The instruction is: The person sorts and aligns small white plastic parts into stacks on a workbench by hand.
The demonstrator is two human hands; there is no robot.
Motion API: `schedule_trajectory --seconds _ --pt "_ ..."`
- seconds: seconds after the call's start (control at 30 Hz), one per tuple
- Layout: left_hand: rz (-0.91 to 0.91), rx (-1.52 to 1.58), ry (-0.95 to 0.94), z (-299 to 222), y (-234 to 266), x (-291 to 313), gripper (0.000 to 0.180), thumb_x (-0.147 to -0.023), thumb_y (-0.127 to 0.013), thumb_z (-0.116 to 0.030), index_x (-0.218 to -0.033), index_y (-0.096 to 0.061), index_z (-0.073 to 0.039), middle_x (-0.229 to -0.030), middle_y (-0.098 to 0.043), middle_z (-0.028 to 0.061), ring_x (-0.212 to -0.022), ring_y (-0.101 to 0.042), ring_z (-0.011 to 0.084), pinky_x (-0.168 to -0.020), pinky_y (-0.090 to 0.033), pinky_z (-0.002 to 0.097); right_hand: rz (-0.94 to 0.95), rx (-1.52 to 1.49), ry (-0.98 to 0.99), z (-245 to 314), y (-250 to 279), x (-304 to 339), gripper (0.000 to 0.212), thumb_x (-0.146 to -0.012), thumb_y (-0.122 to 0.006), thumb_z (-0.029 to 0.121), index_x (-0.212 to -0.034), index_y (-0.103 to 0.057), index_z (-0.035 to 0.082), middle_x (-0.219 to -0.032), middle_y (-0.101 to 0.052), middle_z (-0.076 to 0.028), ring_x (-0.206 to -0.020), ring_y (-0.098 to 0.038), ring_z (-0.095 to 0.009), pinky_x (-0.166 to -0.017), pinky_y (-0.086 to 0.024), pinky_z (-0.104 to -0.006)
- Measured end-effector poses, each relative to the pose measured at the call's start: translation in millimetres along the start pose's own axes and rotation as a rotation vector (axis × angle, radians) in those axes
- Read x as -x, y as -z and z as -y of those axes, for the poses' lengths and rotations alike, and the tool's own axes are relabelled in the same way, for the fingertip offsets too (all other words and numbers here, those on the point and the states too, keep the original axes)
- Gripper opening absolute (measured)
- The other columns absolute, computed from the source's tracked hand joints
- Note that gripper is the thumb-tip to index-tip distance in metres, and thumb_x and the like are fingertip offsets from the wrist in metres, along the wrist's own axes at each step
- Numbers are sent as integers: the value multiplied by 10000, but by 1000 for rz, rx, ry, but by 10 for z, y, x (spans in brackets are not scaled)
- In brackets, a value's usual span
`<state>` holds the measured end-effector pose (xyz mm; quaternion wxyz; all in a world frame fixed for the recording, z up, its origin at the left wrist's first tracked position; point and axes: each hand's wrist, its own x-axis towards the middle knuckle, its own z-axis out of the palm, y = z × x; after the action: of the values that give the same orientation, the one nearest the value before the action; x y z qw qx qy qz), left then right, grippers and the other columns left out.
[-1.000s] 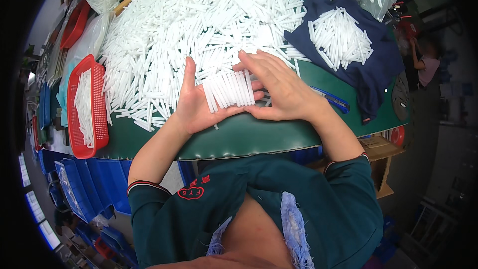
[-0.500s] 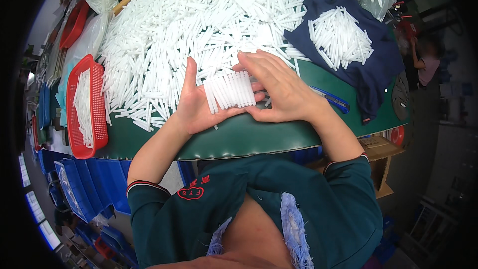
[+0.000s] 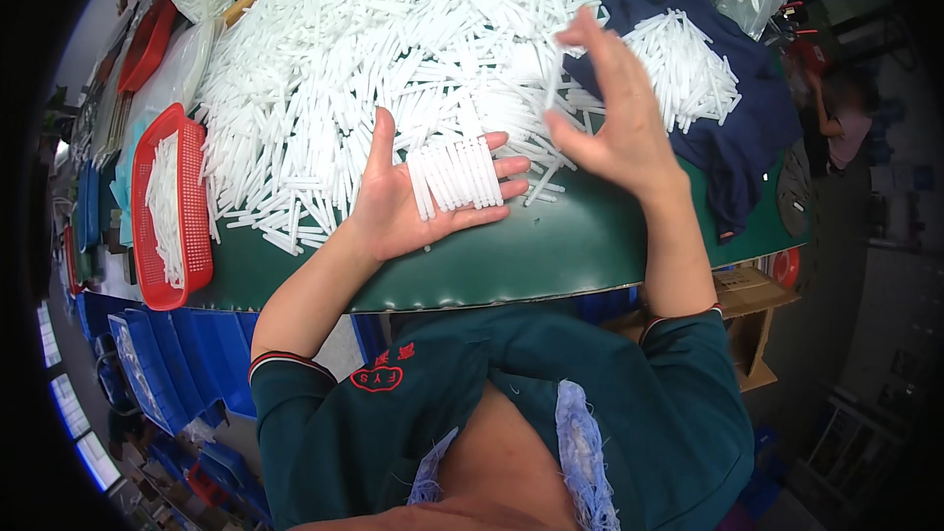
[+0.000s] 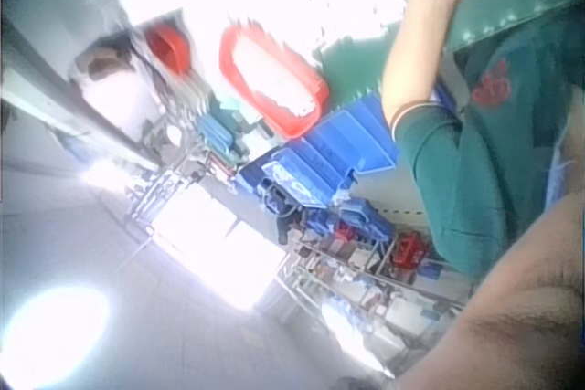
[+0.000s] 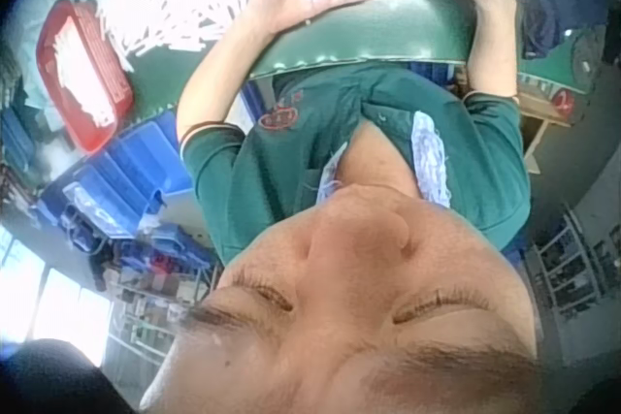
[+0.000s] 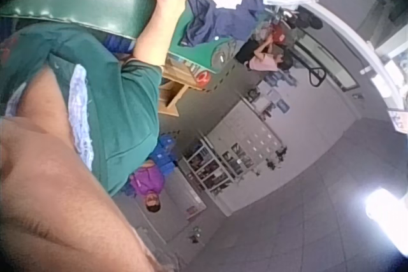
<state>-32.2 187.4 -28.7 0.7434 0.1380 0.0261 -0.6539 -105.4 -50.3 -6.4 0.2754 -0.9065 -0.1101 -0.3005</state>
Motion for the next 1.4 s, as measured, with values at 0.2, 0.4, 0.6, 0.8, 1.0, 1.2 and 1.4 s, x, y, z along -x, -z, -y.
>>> schedule_trajectory --seconds 0.2,0.4,0.6,0.8,1.0,1.2,1.4 --pt "20 2 6 -14 -31 5 1150 -733 -162 -882 -1449 -239 15 -1447 -325 254 -1329 -346 391 -1093 -274 478 -114 735 -469 -636 505 179 748 -778 -693 167 -1413 -330 7 -1233 -556 -176 -1170 -509 -324 -1005 -377 -380" --pt "16 -18 9 8 65 -38 1137 -740 -158 -876 -1445 -249 12 -1442 -339 239 -1315 -373 376 -1098 -270 470 -33 -216 -145 52 26 13 602 -816 -680 101 -1351 -427 -10 -1259 -571 -134 -1159 -541 -227 -1023 -367 -346" --pt "170 134 -18 76 146 -72 1115 -749 -131 -864 -1429 -258 11 -1386 -403 208 -1279 -420 357 -1077 -334 446 297 -223 145 456 -312 61 800 -696 -766 305 -1360 -416 27 -1239 -577 -143 -1115 -556 -330 -1009 -397 -459" --pt "197 166 -6 91 169 -73 1091 -755 -139 -861 -1419 -289 -9 -1393 -401 186 -1276 -425 335 -1075 -334 437 251 -190 137 535 -343 32 777 -729 -739 314 -1373 -402 39 -1184 -602 -116 -1062 -575 -303 -1005 -391 -475" --pt "-219 -149 -3 162 -69 -76 1051 -771 -145 -852 -1413 -315 -38 -1383 -423 137 -1266 -432 295 -1061 -344 447 273 -65 88 577 -463 74 635 -765 -708 271 -1326 -482 75 -1106 -626 -99 -987 -594 -280 -990 -397 -482" --pt "-192 -99 3 156 -78 -53 1111 -730 -139 -882 -1410 -318 -22 -1383 -421 155 -1268 -432 294 -1065 -335 476 376 -228 55 561 -397 79 608 -761 -715 182 -1309 -495 39 -1107 -650 -112 -1044 -598 -293 -966 -432 -405" --pt "-131 -10 43 128 -97 -25 1183 -682 -114 -909 -1427 -278 -4 -1403 -403 182 -1302 -403 325 -1103 -275 496 290 -413 -28 433 -408 111 479 -901 -589 218 -1349 -480 88 -1158 -642 -93 -775 -634 -216 -703 -516 -315"
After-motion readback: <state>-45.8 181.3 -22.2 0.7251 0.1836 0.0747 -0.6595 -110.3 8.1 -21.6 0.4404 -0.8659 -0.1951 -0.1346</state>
